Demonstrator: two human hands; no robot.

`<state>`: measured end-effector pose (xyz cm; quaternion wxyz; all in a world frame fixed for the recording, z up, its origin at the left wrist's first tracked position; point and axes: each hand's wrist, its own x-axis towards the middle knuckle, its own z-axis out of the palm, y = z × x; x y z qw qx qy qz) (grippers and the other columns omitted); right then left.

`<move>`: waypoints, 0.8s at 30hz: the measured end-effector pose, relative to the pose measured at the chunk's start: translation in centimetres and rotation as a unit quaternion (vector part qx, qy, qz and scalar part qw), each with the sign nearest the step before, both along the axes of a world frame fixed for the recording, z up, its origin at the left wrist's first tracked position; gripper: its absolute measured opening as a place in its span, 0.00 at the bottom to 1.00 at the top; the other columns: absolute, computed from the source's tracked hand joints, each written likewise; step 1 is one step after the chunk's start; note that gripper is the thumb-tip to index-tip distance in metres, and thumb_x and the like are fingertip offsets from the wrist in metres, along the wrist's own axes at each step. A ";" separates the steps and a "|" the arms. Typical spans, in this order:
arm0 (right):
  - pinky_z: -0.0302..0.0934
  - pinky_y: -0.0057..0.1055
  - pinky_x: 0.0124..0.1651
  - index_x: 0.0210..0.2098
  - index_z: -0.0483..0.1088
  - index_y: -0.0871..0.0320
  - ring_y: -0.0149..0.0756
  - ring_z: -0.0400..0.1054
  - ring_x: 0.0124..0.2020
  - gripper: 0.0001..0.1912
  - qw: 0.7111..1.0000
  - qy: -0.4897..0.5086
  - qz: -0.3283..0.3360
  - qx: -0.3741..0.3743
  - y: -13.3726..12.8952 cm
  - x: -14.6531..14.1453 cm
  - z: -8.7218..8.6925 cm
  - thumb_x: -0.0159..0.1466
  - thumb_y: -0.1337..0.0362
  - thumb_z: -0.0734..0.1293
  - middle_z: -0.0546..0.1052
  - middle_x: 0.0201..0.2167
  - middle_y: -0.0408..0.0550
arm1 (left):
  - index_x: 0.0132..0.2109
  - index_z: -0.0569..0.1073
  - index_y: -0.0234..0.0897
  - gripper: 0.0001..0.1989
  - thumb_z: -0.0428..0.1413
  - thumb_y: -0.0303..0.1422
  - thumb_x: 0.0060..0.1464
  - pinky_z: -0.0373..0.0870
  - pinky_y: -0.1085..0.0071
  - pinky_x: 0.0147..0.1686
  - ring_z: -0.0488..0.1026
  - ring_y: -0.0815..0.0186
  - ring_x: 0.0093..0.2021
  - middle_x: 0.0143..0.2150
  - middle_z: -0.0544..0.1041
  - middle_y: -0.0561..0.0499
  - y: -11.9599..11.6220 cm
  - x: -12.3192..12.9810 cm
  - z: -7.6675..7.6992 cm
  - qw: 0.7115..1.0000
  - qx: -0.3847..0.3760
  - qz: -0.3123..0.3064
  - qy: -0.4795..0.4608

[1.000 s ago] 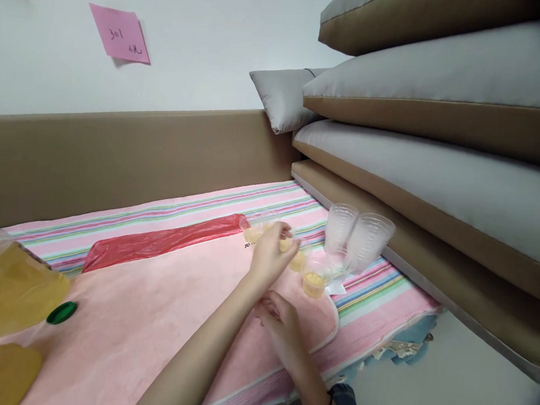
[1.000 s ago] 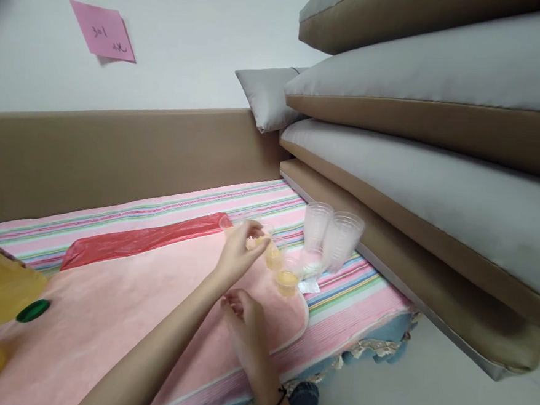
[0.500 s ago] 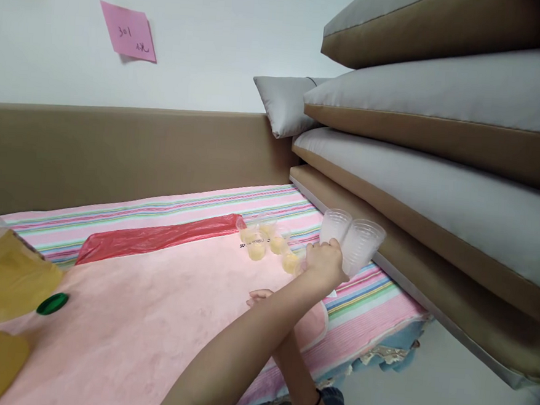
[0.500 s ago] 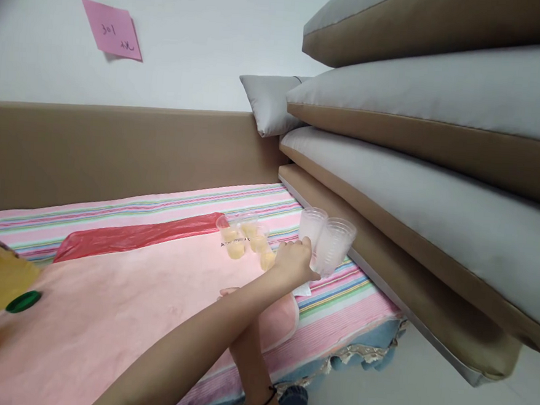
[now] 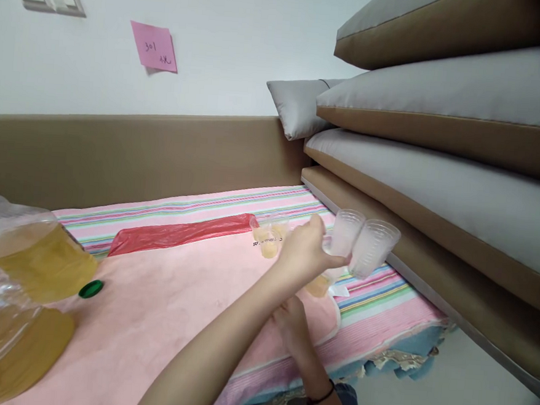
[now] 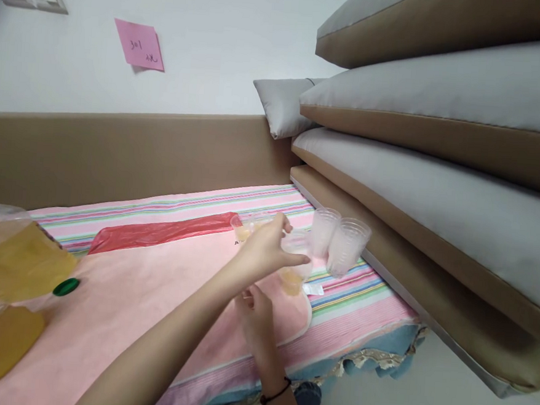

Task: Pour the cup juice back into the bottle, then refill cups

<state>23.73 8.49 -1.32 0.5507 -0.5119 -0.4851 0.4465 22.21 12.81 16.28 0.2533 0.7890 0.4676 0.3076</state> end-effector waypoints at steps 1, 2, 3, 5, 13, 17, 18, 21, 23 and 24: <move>0.66 0.36 0.37 0.33 0.74 0.57 0.44 0.73 0.36 0.17 1.000 0.008 0.002 -0.006 -0.1 0.0 0.3 0.58 0.49 0.67 0.79 0.29 0.49 | 0.36 0.61 0.41 0.25 0.70 0.37 0.37 0.68 0.65 0.37 0.74 0.55 0.40 0.37 0.74 0.51 -0.1 -1.6 0.2 0.999 -0.002 0.012 -0.031; 0.66 0.35 0.35 0.34 0.74 0.57 0.43 0.73 0.34 0.17 1.000 0.019 0.004 -0.012 -0.2 -0.1 0.7 0.57 0.49 0.68 0.79 0.30 0.49 | 0.35 0.61 0.41 0.25 0.70 0.36 0.36 0.67 0.66 0.38 0.74 0.56 0.42 0.38 0.74 0.51 -0.2 -3.3 0.3 0.998 -0.006 0.019 -0.054; 0.65 0.34 0.34 0.35 0.75 0.58 0.42 0.73 0.33 0.17 0.999 0.028 0.006 -0.018 -0.3 -0.1 0.9 0.56 0.50 0.68 0.79 0.31 0.50 | 0.34 0.61 0.41 0.26 0.70 0.35 0.35 0.67 0.66 0.38 0.74 0.56 0.42 0.38 0.74 0.51 -0.3 -5.0 0.2 0.997 -0.015 0.038 -0.065; 0.64 0.34 0.33 0.35 0.75 0.58 0.41 0.72 0.32 0.17 0.999 0.039 0.008 -0.028 -0.5 -0.3 1.4 0.55 0.51 0.69 0.79 0.31 0.50 | 0.34 0.61 0.41 0.24 0.69 0.35 0.35 0.67 0.66 0.38 0.73 0.55 0.44 0.40 0.74 0.51 -0.5 -8.3 -0.5 0.996 -0.026 0.051 -0.075; 0.64 0.34 0.32 0.35 0.76 0.58 0.41 0.73 0.31 0.16 0.999 0.026 0.009 -0.036 -0.9 -0.9 1.5 0.53 0.53 0.70 0.78 0.29 0.49 | 0.39 0.60 0.41 0.27 0.67 0.40 0.36 0.68 0.57 0.45 0.72 0.50 0.51 0.51 0.72 0.43 -3.4 -18.5 -5.5 0.984 -0.114 0.138 -0.015; 0.64 0.34 0.32 0.35 0.76 0.59 0.41 0.73 0.30 0.16 0.999 0.025 0.014 -0.032 -1.1 -1.3 1.2 0.52 0.54 0.70 0.78 0.29 0.49 | 0.41 0.60 0.40 0.27 0.66 0.38 0.36 0.68 0.54 0.48 0.72 0.49 0.52 0.53 0.71 0.41 -5.1 -20.1 -6.9 0.982 -0.126 0.138 -0.006; 0.64 0.34 0.32 0.34 0.76 0.59 0.40 0.73 0.30 0.16 0.999 0.025 0.015 -0.032 -1.2 -1.3 1.1 0.52 0.54 0.70 0.78 0.28 0.49 | 0.42 0.61 0.40 0.28 0.66 0.37 0.36 0.68 0.53 0.49 0.72 0.49 0.52 0.54 0.71 0.40 -5.4 -20.3 -7.1 0.983 -0.125 0.132 -0.008; 0.64 0.34 0.33 0.34 0.76 0.59 0.40 0.73 0.30 0.17 0.999 0.025 0.019 -0.031 -1.4 -1.4 1.0 0.51 0.54 0.70 0.79 0.28 0.49 | 0.46 0.62 0.40 0.29 0.66 0.35 0.36 0.67 0.51 0.54 0.71 0.49 0.55 0.56 0.71 0.39 -6.2 -20.4 -7.3 0.986 -0.122 0.116 -0.019; 0.64 0.34 0.33 0.35 0.76 0.60 0.40 0.73 0.30 0.17 0.999 0.025 0.018 -0.031 -1.4 -1.3 0.9 0.51 0.54 0.70 0.79 0.28 0.50 | 0.48 0.63 0.40 0.31 0.67 0.34 0.36 0.65 0.51 0.57 0.69 0.49 0.58 0.57 0.71 0.39 -6.5 -20.5 -7.0 0.986 -0.115 0.114 -0.028; 0.65 0.34 0.33 0.35 0.76 0.60 0.40 0.73 0.30 0.18 0.999 0.025 0.018 -0.032 -1.5 -1.3 0.9 0.50 0.54 0.71 0.79 0.29 0.50 | 0.48 0.64 0.40 0.31 0.67 0.35 0.36 0.64 0.51 0.58 0.68 0.49 0.59 0.58 0.71 0.39 -6.7 -20.6 -6.8 0.987 -0.108 0.113 -0.034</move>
